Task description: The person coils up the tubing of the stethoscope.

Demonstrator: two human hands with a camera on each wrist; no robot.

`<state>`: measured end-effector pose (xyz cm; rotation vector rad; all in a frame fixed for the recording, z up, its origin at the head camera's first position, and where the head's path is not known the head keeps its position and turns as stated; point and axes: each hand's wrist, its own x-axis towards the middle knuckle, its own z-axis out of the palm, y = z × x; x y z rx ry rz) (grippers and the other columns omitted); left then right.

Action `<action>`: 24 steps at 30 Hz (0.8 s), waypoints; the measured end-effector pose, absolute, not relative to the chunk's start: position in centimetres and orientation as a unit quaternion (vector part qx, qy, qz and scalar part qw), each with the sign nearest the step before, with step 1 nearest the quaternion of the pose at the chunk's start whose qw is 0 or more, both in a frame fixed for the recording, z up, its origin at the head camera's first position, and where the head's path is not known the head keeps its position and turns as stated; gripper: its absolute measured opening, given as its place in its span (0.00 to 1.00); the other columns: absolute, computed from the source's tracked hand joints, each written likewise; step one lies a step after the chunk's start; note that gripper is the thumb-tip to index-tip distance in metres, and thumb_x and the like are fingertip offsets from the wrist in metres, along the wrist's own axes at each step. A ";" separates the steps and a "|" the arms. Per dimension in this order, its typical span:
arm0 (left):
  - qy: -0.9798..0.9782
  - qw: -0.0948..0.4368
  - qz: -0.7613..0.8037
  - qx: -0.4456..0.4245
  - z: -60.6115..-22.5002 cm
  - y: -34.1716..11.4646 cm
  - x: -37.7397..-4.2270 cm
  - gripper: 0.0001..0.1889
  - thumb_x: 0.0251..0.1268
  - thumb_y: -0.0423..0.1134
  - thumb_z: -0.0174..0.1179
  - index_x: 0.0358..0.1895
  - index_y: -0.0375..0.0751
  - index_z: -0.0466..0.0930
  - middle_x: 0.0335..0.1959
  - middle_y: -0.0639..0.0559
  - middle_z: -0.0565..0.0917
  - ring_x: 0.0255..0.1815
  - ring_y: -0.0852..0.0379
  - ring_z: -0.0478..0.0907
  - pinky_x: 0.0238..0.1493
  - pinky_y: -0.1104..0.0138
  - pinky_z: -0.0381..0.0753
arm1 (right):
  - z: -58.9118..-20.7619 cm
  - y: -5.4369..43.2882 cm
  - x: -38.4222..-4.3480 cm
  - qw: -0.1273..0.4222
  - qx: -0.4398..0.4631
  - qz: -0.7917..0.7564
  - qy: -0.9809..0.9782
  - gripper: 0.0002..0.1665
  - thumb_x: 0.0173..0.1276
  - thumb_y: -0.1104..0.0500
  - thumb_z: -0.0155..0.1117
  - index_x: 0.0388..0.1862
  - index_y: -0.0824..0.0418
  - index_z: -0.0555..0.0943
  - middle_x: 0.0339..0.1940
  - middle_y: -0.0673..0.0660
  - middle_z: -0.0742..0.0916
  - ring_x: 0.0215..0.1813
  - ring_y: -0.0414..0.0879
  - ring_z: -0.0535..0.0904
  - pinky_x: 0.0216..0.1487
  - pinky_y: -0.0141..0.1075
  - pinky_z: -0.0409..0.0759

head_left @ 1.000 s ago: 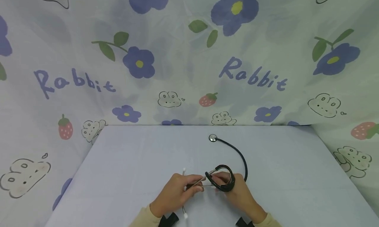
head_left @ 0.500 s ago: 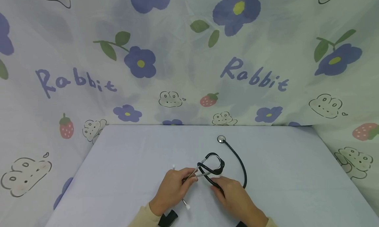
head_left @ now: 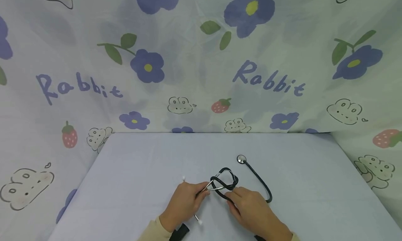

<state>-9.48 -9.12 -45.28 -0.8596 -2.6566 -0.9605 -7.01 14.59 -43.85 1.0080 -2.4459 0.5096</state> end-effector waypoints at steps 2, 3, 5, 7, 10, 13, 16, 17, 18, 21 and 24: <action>-0.899 0.086 -0.306 -0.301 -45.1 -9.1 -9.4 0.13 0.66 0.38 0.67 0.50 0.38 0.87 0.23 0.59 0.83 0.20 0.74 0.65 0.24 0.78 0.66 | -43.7 14.8 -7.1 0.225 0.384 0.177 -0.878 0.12 0.51 0.64 0.77 0.36 0.59 0.85 0.30 0.47 0.84 0.30 0.36 0.77 0.28 0.25 0.75; -0.901 0.081 -0.296 -0.305 -45.1 -9.0 -9.4 0.13 0.66 0.38 0.66 0.50 0.38 0.87 0.25 0.57 0.85 0.21 0.74 0.66 0.24 0.78 0.67 | -43.6 15.0 -7.2 0.227 0.394 0.175 -0.874 0.13 0.51 0.65 0.78 0.36 0.59 0.85 0.30 0.46 0.83 0.30 0.36 0.77 0.29 0.24 0.75; -0.905 0.076 -0.277 -0.313 -45.0 -9.0 -9.3 0.12 0.66 0.38 0.66 0.50 0.37 0.87 0.31 0.53 0.88 0.24 0.72 0.73 0.26 0.76 0.72 | -43.4 15.2 -7.3 0.235 0.413 0.171 -0.863 0.14 0.50 0.64 0.79 0.35 0.59 0.86 0.31 0.46 0.83 0.31 0.36 0.78 0.31 0.24 0.76; -0.908 0.073 -0.259 -0.322 -44.9 -8.9 -9.2 0.12 0.66 0.38 0.66 0.50 0.37 0.88 0.33 0.52 0.89 0.27 0.71 0.77 0.28 0.74 0.75 | -43.1 15.6 -7.6 0.249 0.430 0.166 -0.852 0.14 0.48 0.63 0.82 0.35 0.57 0.86 0.30 0.45 0.83 0.31 0.36 0.78 0.31 0.23 0.76; -0.909 0.065 -0.241 -0.335 -44.8 -8.7 -9.2 0.12 0.66 0.38 0.66 0.50 0.38 0.88 0.33 0.53 0.89 0.29 0.69 0.80 0.29 0.73 0.77 | -42.8 16.0 -8.0 0.270 0.450 0.164 -0.835 0.15 0.46 0.60 0.83 0.34 0.55 0.87 0.30 0.44 0.83 0.30 0.35 0.77 0.31 0.21 0.74; -0.906 0.057 -0.232 -0.349 -44.8 -8.7 -9.1 0.11 0.67 0.37 0.66 0.50 0.39 0.88 0.31 0.55 0.89 0.27 0.71 0.77 0.29 0.74 0.76 | -42.8 16.4 -8.5 0.288 0.471 0.173 -0.816 0.12 0.50 0.57 0.81 0.34 0.54 0.87 0.31 0.43 0.84 0.29 0.34 0.76 0.32 0.19 0.73; -0.900 0.049 -0.216 -0.376 -44.8 -8.7 -9.1 0.11 0.67 0.37 0.66 0.51 0.41 0.88 0.30 0.57 0.88 0.26 0.73 0.75 0.28 0.76 0.74 | -43.0 16.7 -8.9 0.305 0.486 0.186 -0.798 0.07 0.63 0.53 0.74 0.34 0.54 0.86 0.31 0.43 0.85 0.29 0.33 0.76 0.32 0.18 0.73; -0.897 0.045 -0.209 -0.386 -44.7 -8.7 -9.1 0.11 0.67 0.37 0.66 0.51 0.42 0.88 0.30 0.58 0.88 0.25 0.73 0.74 0.29 0.76 0.73 | -43.0 16.8 -8.9 0.309 0.488 0.190 -0.794 0.08 0.68 0.51 0.70 0.33 0.54 0.86 0.31 0.43 0.85 0.29 0.33 0.77 0.32 0.18 0.73; -0.894 0.043 -0.204 -0.396 -44.7 -8.7 -9.1 0.12 0.67 0.38 0.66 0.51 0.43 0.88 0.29 0.59 0.87 0.26 0.74 0.74 0.29 0.77 0.73 | -43.1 16.8 -8.9 0.312 0.489 0.194 -0.792 0.11 0.71 0.49 0.66 0.33 0.54 0.85 0.30 0.43 0.85 0.28 0.33 0.77 0.32 0.19 0.73; -0.884 0.039 -0.192 -0.424 -44.6 -8.7 -9.0 0.12 0.68 0.39 0.66 0.52 0.45 0.88 0.28 0.61 0.86 0.26 0.75 0.73 0.30 0.78 0.73 | -43.0 17.0 -8.9 0.310 0.488 0.207 -0.789 0.16 0.77 0.47 0.57 0.35 0.54 0.85 0.32 0.43 0.85 0.30 0.34 0.77 0.34 0.20 0.75; -0.874 0.040 -0.198 -0.442 -44.5 -8.7 -9.0 0.11 0.68 0.38 0.66 0.51 0.44 0.88 0.29 0.61 0.86 0.28 0.76 0.75 0.32 0.80 0.74 | -42.9 16.9 -8.8 0.301 0.490 0.216 -0.789 0.16 0.79 0.50 0.56 0.37 0.55 0.86 0.35 0.44 0.85 0.33 0.35 0.78 0.38 0.21 0.76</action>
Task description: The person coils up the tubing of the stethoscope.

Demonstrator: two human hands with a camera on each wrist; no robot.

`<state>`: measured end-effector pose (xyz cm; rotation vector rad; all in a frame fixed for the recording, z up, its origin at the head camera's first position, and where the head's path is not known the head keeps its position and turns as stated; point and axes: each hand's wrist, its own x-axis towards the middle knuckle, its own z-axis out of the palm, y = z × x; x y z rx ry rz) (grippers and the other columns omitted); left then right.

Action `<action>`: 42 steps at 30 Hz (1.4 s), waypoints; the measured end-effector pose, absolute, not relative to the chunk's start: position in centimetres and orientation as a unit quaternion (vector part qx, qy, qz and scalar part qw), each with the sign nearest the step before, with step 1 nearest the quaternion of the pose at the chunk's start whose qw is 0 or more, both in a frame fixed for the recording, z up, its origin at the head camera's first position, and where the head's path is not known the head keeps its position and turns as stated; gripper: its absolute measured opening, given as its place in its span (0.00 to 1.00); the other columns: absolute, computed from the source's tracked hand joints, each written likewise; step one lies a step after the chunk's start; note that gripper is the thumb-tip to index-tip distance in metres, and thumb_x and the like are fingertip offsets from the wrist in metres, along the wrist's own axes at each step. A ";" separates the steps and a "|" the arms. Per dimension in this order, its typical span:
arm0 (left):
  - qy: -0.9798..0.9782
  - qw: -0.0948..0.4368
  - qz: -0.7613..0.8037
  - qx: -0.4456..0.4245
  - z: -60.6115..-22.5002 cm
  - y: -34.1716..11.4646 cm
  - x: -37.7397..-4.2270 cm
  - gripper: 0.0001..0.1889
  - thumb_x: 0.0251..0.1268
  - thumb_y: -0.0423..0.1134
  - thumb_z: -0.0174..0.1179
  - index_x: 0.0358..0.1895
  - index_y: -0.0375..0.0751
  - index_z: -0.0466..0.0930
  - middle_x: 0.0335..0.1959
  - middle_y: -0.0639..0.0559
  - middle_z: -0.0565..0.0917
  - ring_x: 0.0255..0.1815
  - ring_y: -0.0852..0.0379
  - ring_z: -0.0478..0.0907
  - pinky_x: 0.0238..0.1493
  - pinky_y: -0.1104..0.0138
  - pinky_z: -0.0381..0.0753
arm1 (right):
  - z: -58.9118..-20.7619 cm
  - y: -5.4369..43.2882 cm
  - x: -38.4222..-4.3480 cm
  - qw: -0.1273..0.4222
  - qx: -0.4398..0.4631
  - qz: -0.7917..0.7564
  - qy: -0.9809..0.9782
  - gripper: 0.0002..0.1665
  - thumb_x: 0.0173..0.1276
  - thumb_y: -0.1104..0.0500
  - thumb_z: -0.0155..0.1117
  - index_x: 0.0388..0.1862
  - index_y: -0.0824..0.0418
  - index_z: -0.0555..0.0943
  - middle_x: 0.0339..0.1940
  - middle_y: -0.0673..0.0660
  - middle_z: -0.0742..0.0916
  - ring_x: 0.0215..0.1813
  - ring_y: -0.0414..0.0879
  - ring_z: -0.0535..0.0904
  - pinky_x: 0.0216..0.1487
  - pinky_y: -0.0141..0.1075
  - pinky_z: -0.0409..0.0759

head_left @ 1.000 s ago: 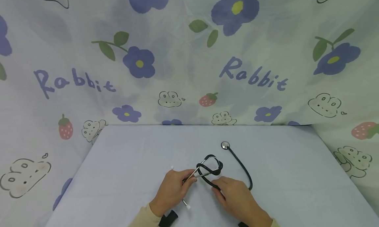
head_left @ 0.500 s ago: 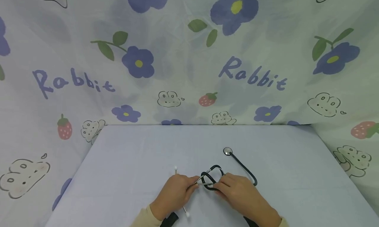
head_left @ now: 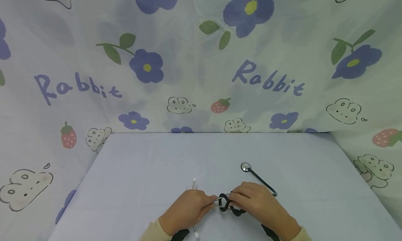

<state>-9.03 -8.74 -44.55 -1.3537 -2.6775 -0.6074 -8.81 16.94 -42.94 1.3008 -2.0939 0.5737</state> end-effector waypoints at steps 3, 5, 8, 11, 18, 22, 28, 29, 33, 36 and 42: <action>-0.861 0.036 -0.208 -0.462 -44.4 -8.7 -9.1 0.10 0.67 0.37 0.66 0.49 0.43 0.88 0.30 0.60 0.87 0.29 0.76 0.76 0.33 0.82 0.74 | -43.0 17.0 -8.8 0.297 0.490 0.214 -0.791 0.17 0.81 0.52 0.52 0.40 0.55 0.87 0.39 0.45 0.85 0.37 0.37 0.78 0.41 0.24 0.76; -0.852 0.024 -0.218 -0.475 -44.3 -8.7 -9.1 0.10 0.67 0.37 0.66 0.49 0.43 0.88 0.31 0.60 0.87 0.30 0.76 0.76 0.34 0.83 0.73 | -42.9 17.0 -8.8 0.295 0.489 0.212 -0.793 0.20 0.82 0.52 0.48 0.42 0.55 0.87 0.41 0.45 0.85 0.39 0.37 0.79 0.43 0.27 0.77; -0.838 0.009 -0.225 -0.496 -44.2 -8.7 -9.1 0.10 0.68 0.37 0.66 0.50 0.44 0.89 0.32 0.61 0.87 0.31 0.78 0.76 0.36 0.84 0.73 | -43.0 17.1 -8.9 0.290 0.493 0.211 -0.793 0.22 0.84 0.54 0.43 0.46 0.53 0.87 0.44 0.46 0.85 0.42 0.39 0.81 0.44 0.29 0.78; -0.826 0.006 -0.226 -0.517 -44.1 -8.8 -9.2 0.10 0.68 0.37 0.65 0.50 0.45 0.89 0.34 0.62 0.88 0.31 0.78 0.75 0.37 0.85 0.72 | -43.2 17.3 -9.2 0.273 0.495 0.231 -0.792 0.20 0.83 0.52 0.45 0.48 0.52 0.87 0.44 0.47 0.85 0.43 0.39 0.82 0.46 0.27 0.79; -0.791 0.039 -0.234 -0.563 -44.1 -9.0 -9.3 0.09 0.67 0.37 0.66 0.48 0.46 0.89 0.30 0.64 0.86 0.27 0.77 0.71 0.35 0.86 0.68 | -44.3 17.7 -10.0 0.230 0.471 0.341 -0.781 0.11 0.71 0.52 0.66 0.45 0.55 0.87 0.41 0.47 0.86 0.39 0.37 0.83 0.40 0.22 0.78; -0.782 0.046 -0.248 -0.571 -44.0 -8.9 -9.3 0.08 0.68 0.37 0.66 0.47 0.45 0.89 0.29 0.64 0.85 0.26 0.77 0.68 0.34 0.87 0.67 | -45.4 17.5 -10.3 0.224 0.435 0.389 -0.781 0.11 0.66 0.51 0.71 0.43 0.55 0.87 0.38 0.46 0.87 0.36 0.37 0.83 0.36 0.23 0.78; -0.772 0.042 -0.281 -0.569 -43.8 -9.1 -9.3 0.09 0.71 0.38 0.63 0.49 0.45 0.88 0.33 0.62 0.87 0.30 0.77 0.72 0.37 0.87 0.69 | -46.8 16.7 -10.4 0.199 0.415 0.434 -0.774 0.09 0.68 0.59 0.69 0.45 0.58 0.88 0.40 0.48 0.88 0.37 0.37 0.83 0.38 0.22 0.78; -0.769 0.043 -0.287 -0.569 -43.9 -9.1 -9.3 0.09 0.71 0.38 0.63 0.49 0.44 0.88 0.33 0.62 0.86 0.30 0.77 0.72 0.37 0.87 0.69 | -46.9 16.6 -10.4 0.194 0.414 0.437 -0.774 0.09 0.67 0.61 0.69 0.45 0.58 0.88 0.40 0.48 0.88 0.38 0.37 0.83 0.38 0.22 0.78; -0.766 0.065 -0.313 -0.558 -44.0 -9.3 -9.5 0.09 0.72 0.39 0.62 0.49 0.43 0.87 0.30 0.62 0.84 0.29 0.77 0.70 0.35 0.87 0.68 | -47.1 16.2 -10.3 0.173 0.393 0.446 -0.785 0.14 0.65 0.67 0.70 0.48 0.57 0.87 0.41 0.46 0.87 0.39 0.36 0.83 0.39 0.23 0.78; -0.769 0.084 -0.338 -0.536 -44.1 -9.5 -9.6 0.07 0.70 0.38 0.64 0.46 0.42 0.88 0.28 0.61 0.83 0.27 0.75 0.69 0.33 0.86 0.68 | -47.0 16.1 -10.1 0.154 0.370 0.459 -0.793 0.16 0.66 0.68 0.68 0.51 0.54 0.87 0.41 0.45 0.87 0.39 0.36 0.83 0.39 0.25 0.79; -0.782 0.072 -0.369 -0.497 -44.0 -9.5 -9.6 0.05 0.68 0.38 0.66 0.43 0.41 0.85 0.30 0.61 0.84 0.29 0.77 0.70 0.33 0.84 0.70 | -46.7 16.1 -9.8 0.122 0.335 0.452 -0.818 0.15 0.67 0.66 0.68 0.50 0.51 0.87 0.40 0.42 0.89 0.41 0.36 0.85 0.41 0.27 0.81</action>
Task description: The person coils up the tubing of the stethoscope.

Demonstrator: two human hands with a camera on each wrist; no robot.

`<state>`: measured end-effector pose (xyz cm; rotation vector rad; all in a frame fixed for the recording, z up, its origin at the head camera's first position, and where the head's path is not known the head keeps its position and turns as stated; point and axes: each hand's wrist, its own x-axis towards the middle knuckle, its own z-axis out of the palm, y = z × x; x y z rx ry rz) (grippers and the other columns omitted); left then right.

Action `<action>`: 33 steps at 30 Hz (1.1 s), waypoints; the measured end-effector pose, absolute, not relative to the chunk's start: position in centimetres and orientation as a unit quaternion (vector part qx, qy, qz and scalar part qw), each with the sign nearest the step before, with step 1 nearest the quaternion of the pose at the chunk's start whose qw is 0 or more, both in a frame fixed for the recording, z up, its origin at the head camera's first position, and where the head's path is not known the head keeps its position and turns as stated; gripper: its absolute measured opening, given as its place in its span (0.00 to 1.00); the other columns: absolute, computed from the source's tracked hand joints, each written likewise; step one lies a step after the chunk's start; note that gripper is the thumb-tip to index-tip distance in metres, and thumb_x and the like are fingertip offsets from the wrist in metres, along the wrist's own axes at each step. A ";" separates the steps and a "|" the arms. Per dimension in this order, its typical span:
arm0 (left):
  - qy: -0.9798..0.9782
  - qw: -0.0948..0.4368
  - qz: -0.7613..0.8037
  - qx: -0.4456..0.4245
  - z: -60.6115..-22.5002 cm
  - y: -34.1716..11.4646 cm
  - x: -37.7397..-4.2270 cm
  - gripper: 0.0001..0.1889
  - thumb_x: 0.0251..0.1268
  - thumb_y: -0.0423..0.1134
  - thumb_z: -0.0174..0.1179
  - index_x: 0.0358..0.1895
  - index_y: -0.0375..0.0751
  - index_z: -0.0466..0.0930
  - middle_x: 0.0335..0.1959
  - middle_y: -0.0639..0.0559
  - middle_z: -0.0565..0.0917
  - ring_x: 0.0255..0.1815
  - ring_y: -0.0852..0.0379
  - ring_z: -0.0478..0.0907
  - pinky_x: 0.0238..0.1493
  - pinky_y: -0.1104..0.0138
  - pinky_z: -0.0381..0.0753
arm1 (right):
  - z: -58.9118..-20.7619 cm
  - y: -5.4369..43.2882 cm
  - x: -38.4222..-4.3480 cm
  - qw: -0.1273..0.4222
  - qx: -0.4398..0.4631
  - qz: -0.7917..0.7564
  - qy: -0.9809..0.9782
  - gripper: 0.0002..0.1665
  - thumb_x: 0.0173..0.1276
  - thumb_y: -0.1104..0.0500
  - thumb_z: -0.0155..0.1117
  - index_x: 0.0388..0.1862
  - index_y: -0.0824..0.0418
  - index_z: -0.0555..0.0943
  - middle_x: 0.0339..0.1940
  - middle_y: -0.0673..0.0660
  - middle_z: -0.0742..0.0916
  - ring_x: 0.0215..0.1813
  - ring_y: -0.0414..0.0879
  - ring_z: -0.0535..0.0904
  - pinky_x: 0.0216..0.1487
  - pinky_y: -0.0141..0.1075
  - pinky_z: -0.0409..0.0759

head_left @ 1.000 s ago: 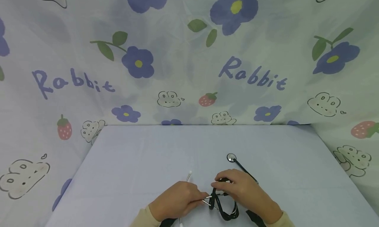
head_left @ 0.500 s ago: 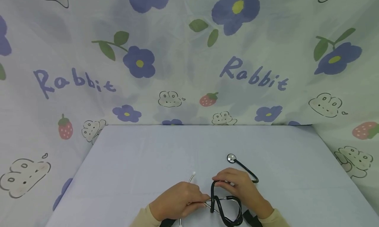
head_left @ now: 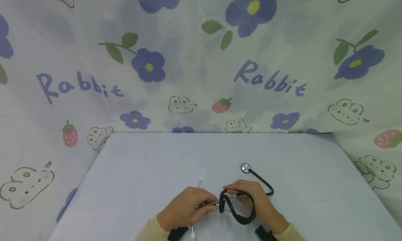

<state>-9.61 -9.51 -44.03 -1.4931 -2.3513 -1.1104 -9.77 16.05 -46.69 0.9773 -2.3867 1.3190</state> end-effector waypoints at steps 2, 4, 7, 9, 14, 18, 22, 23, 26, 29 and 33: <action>-0.793 0.073 -0.363 -0.483 -44.1 -9.5 -9.6 0.05 0.69 0.39 0.65 0.42 0.43 0.84 0.32 0.61 0.85 0.31 0.77 0.73 0.35 0.83 0.72 | -46.7 16.0 -9.7 0.116 0.327 0.440 -0.828 0.17 0.64 0.68 0.70 0.49 0.52 0.87 0.41 0.43 0.89 0.41 0.36 0.86 0.41 0.28 0.82; -0.811 0.075 -0.350 -0.464 -44.2 -9.4 -9.6 0.06 0.69 0.41 0.65 0.41 0.44 0.83 0.33 0.62 0.86 0.33 0.76 0.76 0.37 0.81 0.74 | -46.7 16.0 -9.5 0.103 0.312 0.433 -0.840 0.17 0.63 0.69 0.71 0.48 0.54 0.87 0.40 0.44 0.90 0.39 0.36 0.85 0.38 0.29 0.82; -0.838 0.072 -0.325 -0.432 -44.1 -9.5 -9.5 0.07 0.70 0.45 0.64 0.41 0.47 0.83 0.34 0.63 0.87 0.34 0.74 0.78 0.38 0.78 0.75 | -46.6 15.8 -9.3 0.110 0.303 0.373 -0.870 0.14 0.63 0.67 0.71 0.45 0.54 0.88 0.38 0.45 0.90 0.37 0.35 0.85 0.35 0.29 0.81; -0.851 0.057 -0.316 -0.415 -44.1 -9.5 -9.5 0.09 0.71 0.48 0.62 0.42 0.47 0.83 0.34 0.64 0.88 0.33 0.75 0.78 0.36 0.78 0.74 | -46.6 15.6 -9.2 0.127 0.308 0.313 -0.889 0.12 0.63 0.65 0.71 0.44 0.52 0.88 0.37 0.45 0.89 0.37 0.36 0.85 0.36 0.31 0.81; -0.862 0.022 -0.333 -0.382 -44.1 -9.4 -9.5 0.10 0.72 0.48 0.60 0.42 0.45 0.83 0.32 0.63 0.88 0.30 0.79 0.77 0.32 0.81 0.73 | -46.4 15.4 -8.9 0.141 0.305 0.246 -0.909 0.16 0.60 0.62 0.74 0.47 0.51 0.86 0.39 0.49 0.90 0.42 0.43 0.87 0.43 0.37 0.84; -0.859 0.010 -0.366 -0.358 -44.2 -9.5 -9.6 0.08 0.71 0.45 0.62 0.41 0.44 0.82 0.30 0.62 0.88 0.29 0.79 0.77 0.31 0.81 0.74 | -46.1 15.3 -8.6 0.094 0.278 0.269 -0.917 0.15 0.64 0.60 0.71 0.51 0.54 0.87 0.39 0.51 0.90 0.43 0.46 0.87 0.43 0.39 0.84; -0.849 0.018 -0.405 -0.340 -44.5 -9.5 -9.8 0.06 0.69 0.41 0.65 0.40 0.43 0.82 0.27 0.60 0.87 0.27 0.79 0.76 0.29 0.80 0.75 | -46.1 14.9 -8.4 0.104 0.272 0.269 -0.918 0.14 0.67 0.58 0.70 0.51 0.57 0.87 0.36 0.50 0.90 0.37 0.40 0.85 0.37 0.36 0.83; -0.847 0.022 -0.411 -0.335 -44.6 -9.5 -9.8 0.05 0.68 0.40 0.66 0.40 0.43 0.82 0.26 0.60 0.86 0.26 0.79 0.75 0.28 0.80 0.74 | -46.1 14.8 -8.4 0.113 0.274 0.266 -0.917 0.13 0.68 0.58 0.70 0.50 0.57 0.87 0.34 0.49 0.89 0.35 0.38 0.84 0.35 0.34 0.82; -0.846 0.035 -0.422 -0.324 -44.8 -9.5 -9.9 0.06 0.67 0.40 0.67 0.39 0.43 0.81 0.24 0.61 0.85 0.23 0.78 0.71 0.25 0.80 0.72 | -46.2 14.5 -8.2 0.137 0.281 0.255 -0.915 0.09 0.67 0.59 0.70 0.45 0.58 0.87 0.30 0.48 0.88 0.31 0.36 0.81 0.30 0.33 0.79; -0.858 0.052 -0.409 -0.307 -44.8 -9.5 -9.8 0.07 0.67 0.41 0.67 0.38 0.42 0.82 0.21 0.65 0.81 0.20 0.77 0.68 0.24 0.78 0.69 | -46.1 14.3 -8.0 0.151 0.296 0.238 -0.913 0.09 0.64 0.62 0.72 0.44 0.59 0.86 0.33 0.51 0.89 0.33 0.39 0.84 0.31 0.33 0.81; -0.881 0.078 -0.378 -0.275 -44.9 -9.4 -9.8 0.08 0.65 0.42 0.68 0.37 0.42 0.82 0.18 0.70 0.74 0.18 0.76 0.63 0.24 0.77 0.67 | -45.9 14.1 -7.9 0.182 0.314 0.215 -0.907 0.14 0.61 0.64 0.74 0.47 0.62 0.87 0.40 0.54 0.90 0.38 0.43 0.87 0.34 0.34 0.83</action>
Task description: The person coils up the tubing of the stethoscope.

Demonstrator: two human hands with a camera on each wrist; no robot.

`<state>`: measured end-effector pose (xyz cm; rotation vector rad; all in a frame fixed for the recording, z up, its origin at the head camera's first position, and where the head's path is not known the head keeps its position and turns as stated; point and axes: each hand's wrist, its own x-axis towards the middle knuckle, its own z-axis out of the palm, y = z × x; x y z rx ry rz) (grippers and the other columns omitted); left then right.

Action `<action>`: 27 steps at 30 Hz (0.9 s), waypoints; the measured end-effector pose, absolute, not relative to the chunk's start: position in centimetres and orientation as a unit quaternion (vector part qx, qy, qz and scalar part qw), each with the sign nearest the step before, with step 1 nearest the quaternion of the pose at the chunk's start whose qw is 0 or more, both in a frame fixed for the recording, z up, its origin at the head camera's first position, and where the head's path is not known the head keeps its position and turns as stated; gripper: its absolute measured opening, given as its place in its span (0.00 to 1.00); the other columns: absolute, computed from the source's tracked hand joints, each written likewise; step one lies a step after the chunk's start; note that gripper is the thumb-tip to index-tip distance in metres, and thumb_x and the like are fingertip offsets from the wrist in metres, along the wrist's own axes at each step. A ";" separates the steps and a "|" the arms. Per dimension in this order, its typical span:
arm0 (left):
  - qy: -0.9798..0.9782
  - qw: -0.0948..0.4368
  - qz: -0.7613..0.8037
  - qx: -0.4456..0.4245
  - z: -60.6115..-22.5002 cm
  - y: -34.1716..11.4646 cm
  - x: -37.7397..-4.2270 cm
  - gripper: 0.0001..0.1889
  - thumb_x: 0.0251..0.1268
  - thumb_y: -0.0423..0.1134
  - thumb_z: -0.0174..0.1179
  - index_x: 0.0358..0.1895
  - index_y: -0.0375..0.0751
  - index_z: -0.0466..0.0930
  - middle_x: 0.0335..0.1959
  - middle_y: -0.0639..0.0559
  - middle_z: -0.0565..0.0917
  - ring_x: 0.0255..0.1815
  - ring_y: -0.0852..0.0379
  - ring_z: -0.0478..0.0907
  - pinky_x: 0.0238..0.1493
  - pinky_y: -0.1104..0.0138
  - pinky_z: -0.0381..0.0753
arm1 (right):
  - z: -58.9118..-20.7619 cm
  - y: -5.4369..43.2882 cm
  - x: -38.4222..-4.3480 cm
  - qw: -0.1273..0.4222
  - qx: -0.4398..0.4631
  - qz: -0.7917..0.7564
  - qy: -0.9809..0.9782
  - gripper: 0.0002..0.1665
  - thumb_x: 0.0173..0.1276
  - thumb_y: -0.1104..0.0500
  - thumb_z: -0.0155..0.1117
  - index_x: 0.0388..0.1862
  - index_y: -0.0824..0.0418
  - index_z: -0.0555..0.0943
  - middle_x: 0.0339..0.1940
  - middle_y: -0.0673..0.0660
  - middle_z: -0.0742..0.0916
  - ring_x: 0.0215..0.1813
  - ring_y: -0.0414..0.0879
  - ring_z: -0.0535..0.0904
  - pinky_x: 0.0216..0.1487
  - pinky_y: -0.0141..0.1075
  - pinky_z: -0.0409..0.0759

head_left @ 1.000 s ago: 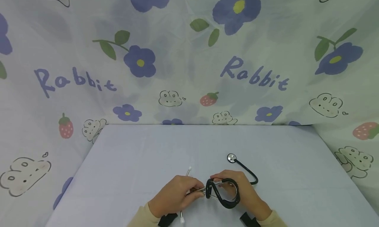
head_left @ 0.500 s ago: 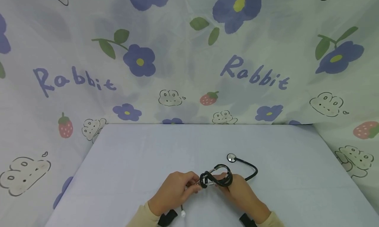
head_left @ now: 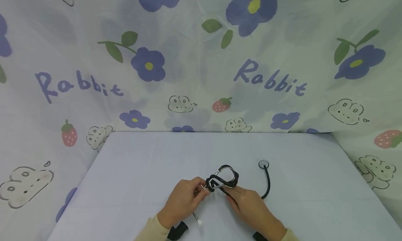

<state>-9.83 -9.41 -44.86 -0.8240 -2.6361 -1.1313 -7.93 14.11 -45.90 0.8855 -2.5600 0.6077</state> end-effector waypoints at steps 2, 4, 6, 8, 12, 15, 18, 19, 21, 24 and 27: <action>-0.886 0.085 -0.371 -0.265 -44.9 -9.4 -9.8 0.08 0.65 0.44 0.68 0.36 0.43 0.82 0.17 0.71 0.72 0.18 0.75 0.61 0.23 0.76 0.66 | -45.7 14.1 -7.9 0.191 0.312 0.207 -0.908 0.15 0.61 0.63 0.74 0.47 0.62 0.87 0.40 0.54 0.90 0.38 0.42 0.87 0.34 0.33 0.83; -0.888 0.087 -0.370 -0.260 -44.9 -9.3 -9.8 0.09 0.65 0.44 0.68 0.36 0.44 0.82 0.17 0.71 0.73 0.18 0.75 0.61 0.23 0.76 0.65 | -45.6 14.0 -7.8 0.191 0.306 0.205 -0.910 0.15 0.60 0.63 0.75 0.47 0.62 0.87 0.38 0.53 0.90 0.35 0.39 0.86 0.33 0.31 0.82; -0.890 0.092 -0.365 -0.256 -45.1 -9.3 -9.8 0.08 0.64 0.44 0.69 0.36 0.44 0.83 0.18 0.70 0.75 0.17 0.75 0.61 0.23 0.76 0.64 | -45.3 14.1 -7.6 0.181 0.305 0.207 -0.912 0.15 0.60 0.63 0.75 0.46 0.63 0.87 0.36 0.51 0.89 0.31 0.35 0.82 0.30 0.28 0.79; -0.894 0.103 -0.355 -0.251 -45.2 -9.2 -9.8 0.08 0.62 0.43 0.70 0.35 0.45 0.83 0.17 0.70 0.76 0.17 0.75 0.60 0.22 0.76 0.63 | -45.0 14.1 -7.4 0.180 0.308 0.206 -0.911 0.14 0.59 0.64 0.75 0.45 0.63 0.87 0.33 0.49 0.87 0.28 0.32 0.77 0.27 0.25 0.75; -0.906 0.131 -0.326 -0.238 -45.5 -9.1 -9.7 0.08 0.57 0.42 0.73 0.32 0.46 0.82 0.17 0.69 0.75 0.17 0.74 0.60 0.22 0.75 0.63 | -44.4 14.4 -7.2 0.204 0.324 0.197 -0.903 0.13 0.56 0.65 0.75 0.42 0.63 0.86 0.29 0.46 0.84 0.26 0.31 0.72 0.26 0.23 0.71; -0.912 0.139 -0.309 -0.231 -45.5 -9.0 -9.6 0.08 0.57 0.43 0.73 0.32 0.47 0.82 0.17 0.68 0.75 0.18 0.73 0.61 0.23 0.74 0.64 | -43.9 14.7 -7.2 0.223 0.339 0.188 -0.894 0.14 0.52 0.67 0.75 0.40 0.62 0.86 0.31 0.46 0.84 0.29 0.33 0.75 0.29 0.24 0.74; -0.917 0.137 -0.298 -0.227 -45.5 -9.0 -9.5 0.08 0.57 0.44 0.73 0.32 0.48 0.82 0.17 0.67 0.76 0.18 0.72 0.62 0.24 0.73 0.66 | -43.3 14.9 -7.1 0.212 0.348 0.183 -0.895 0.16 0.52 0.68 0.75 0.42 0.61 0.86 0.33 0.47 0.85 0.33 0.36 0.78 0.33 0.27 0.78; -0.918 0.134 -0.297 -0.226 -45.5 -8.9 -9.4 0.08 0.58 0.44 0.72 0.32 0.48 0.82 0.18 0.67 0.77 0.19 0.72 0.63 0.24 0.73 0.66 | -43.1 15.0 -7.1 0.203 0.349 0.180 -0.897 0.16 0.53 0.68 0.76 0.42 0.61 0.86 0.34 0.47 0.85 0.34 0.37 0.79 0.34 0.27 0.79; -0.921 0.129 -0.294 -0.222 -45.4 -8.9 -9.4 0.08 0.58 0.44 0.73 0.31 0.48 0.82 0.19 0.65 0.78 0.19 0.71 0.64 0.24 0.72 0.67 | -42.7 15.1 -6.9 0.180 0.350 0.174 -0.903 0.17 0.54 0.67 0.77 0.44 0.61 0.87 0.36 0.48 0.85 0.36 0.38 0.80 0.37 0.28 0.80; -0.926 0.116 -0.285 -0.219 -45.1 -8.8 -9.2 0.08 0.58 0.44 0.72 0.32 0.48 0.82 0.20 0.63 0.81 0.20 0.71 0.66 0.25 0.72 0.68 | -42.3 15.3 -6.7 0.154 0.365 0.159 -0.904 0.20 0.53 0.67 0.78 0.46 0.61 0.87 0.39 0.50 0.85 0.40 0.40 0.82 0.40 0.28 0.81; -0.929 0.104 -0.270 -0.231 -44.8 -8.7 -9.0 0.09 0.59 0.44 0.71 0.33 0.47 0.81 0.20 0.62 0.81 0.19 0.71 0.65 0.23 0.72 0.67 | -42.2 15.7 -6.7 0.154 0.395 0.146 -0.894 0.24 0.49 0.68 0.80 0.48 0.61 0.87 0.41 0.49 0.85 0.43 0.40 0.82 0.42 0.26 0.80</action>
